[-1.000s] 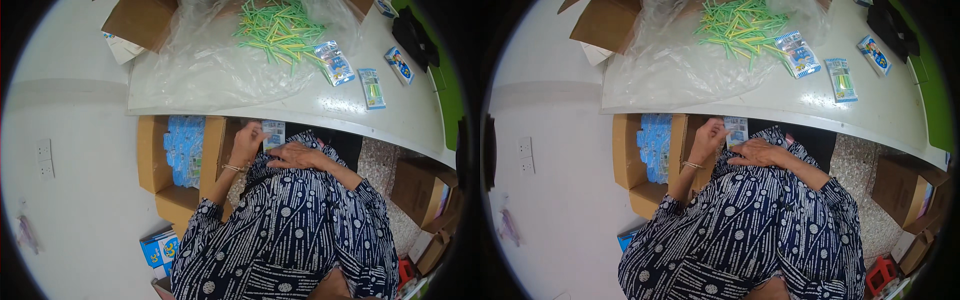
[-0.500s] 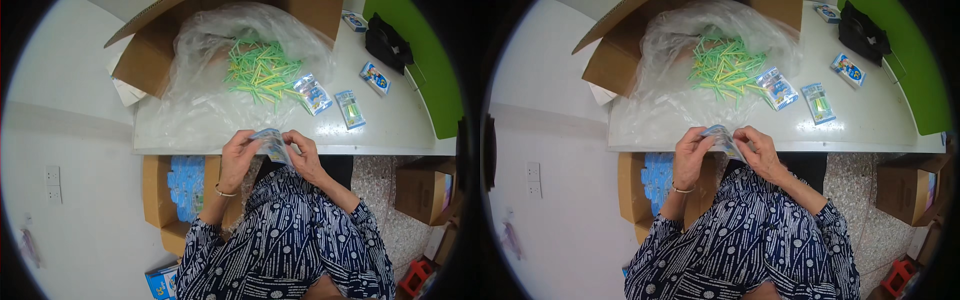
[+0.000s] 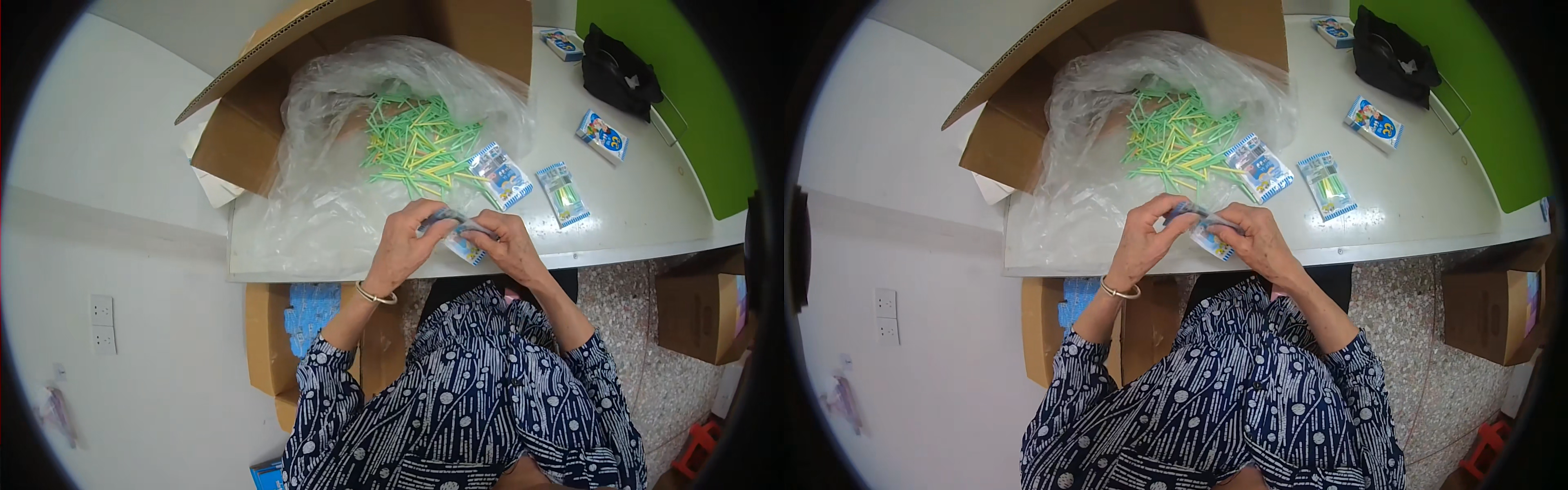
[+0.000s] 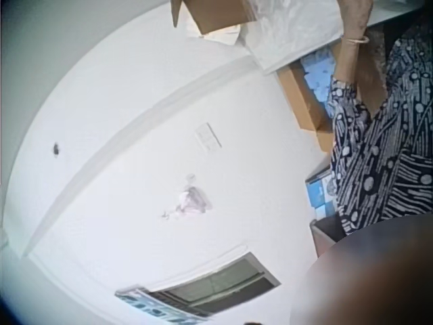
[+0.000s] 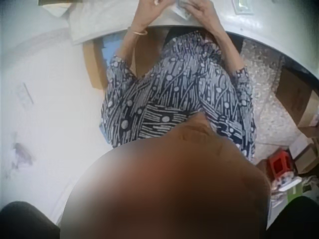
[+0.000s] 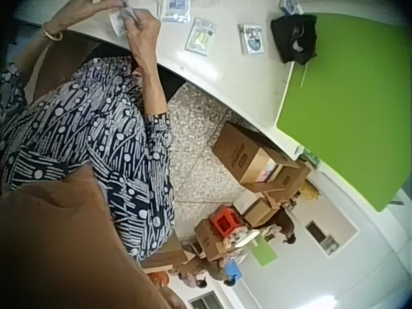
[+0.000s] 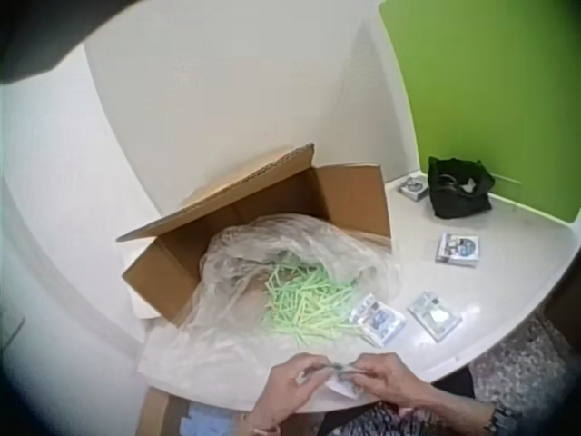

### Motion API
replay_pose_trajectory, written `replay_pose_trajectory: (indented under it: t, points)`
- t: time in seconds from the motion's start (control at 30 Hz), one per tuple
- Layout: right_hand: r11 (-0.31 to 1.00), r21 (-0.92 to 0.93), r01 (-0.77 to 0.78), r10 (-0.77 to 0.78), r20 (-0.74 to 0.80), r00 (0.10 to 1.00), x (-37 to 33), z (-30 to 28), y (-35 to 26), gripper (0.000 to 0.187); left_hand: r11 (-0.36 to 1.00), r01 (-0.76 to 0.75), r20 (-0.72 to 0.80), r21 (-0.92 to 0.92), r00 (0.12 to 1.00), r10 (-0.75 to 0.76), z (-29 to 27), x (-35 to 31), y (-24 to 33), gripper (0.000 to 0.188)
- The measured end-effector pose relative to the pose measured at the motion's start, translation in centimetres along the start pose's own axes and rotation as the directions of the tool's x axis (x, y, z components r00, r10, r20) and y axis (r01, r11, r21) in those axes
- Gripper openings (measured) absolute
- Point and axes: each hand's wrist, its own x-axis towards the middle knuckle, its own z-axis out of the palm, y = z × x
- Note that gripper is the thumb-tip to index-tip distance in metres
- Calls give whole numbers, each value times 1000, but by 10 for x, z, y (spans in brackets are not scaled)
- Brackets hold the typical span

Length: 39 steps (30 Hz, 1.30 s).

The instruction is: Packing green plastic straws into small plastic bags.

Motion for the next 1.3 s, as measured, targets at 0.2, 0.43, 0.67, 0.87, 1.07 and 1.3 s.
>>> replay_pose_trajectory:
  t: [0.2,0.43,0.67,0.87,1.07,1.3]
  points:
    - [1000,-18,15,-16,-55,998,4,-6,5,20,999,-48,-30,20,998,49,-1,15,-5,13]
    - [995,18,-99,99,-7,995,2,-9,5,22,983,-127,0,134,992,129,2,20,-11,11]
    - [990,23,-142,141,45,989,2,-13,8,25,956,-189,61,224,982,179,2,25,-15,11]
    - [984,123,-131,123,73,990,5,-20,20,25,980,-140,134,142,984,121,-9,41,-27,18]
    - [973,215,-81,104,-100,990,-4,-26,36,26,645,-396,255,654,918,305,-45,95,-64,52]
    - [964,211,-160,191,-133,973,-9,-15,47,28,340,-530,539,777,839,77,-36,125,-79,60]
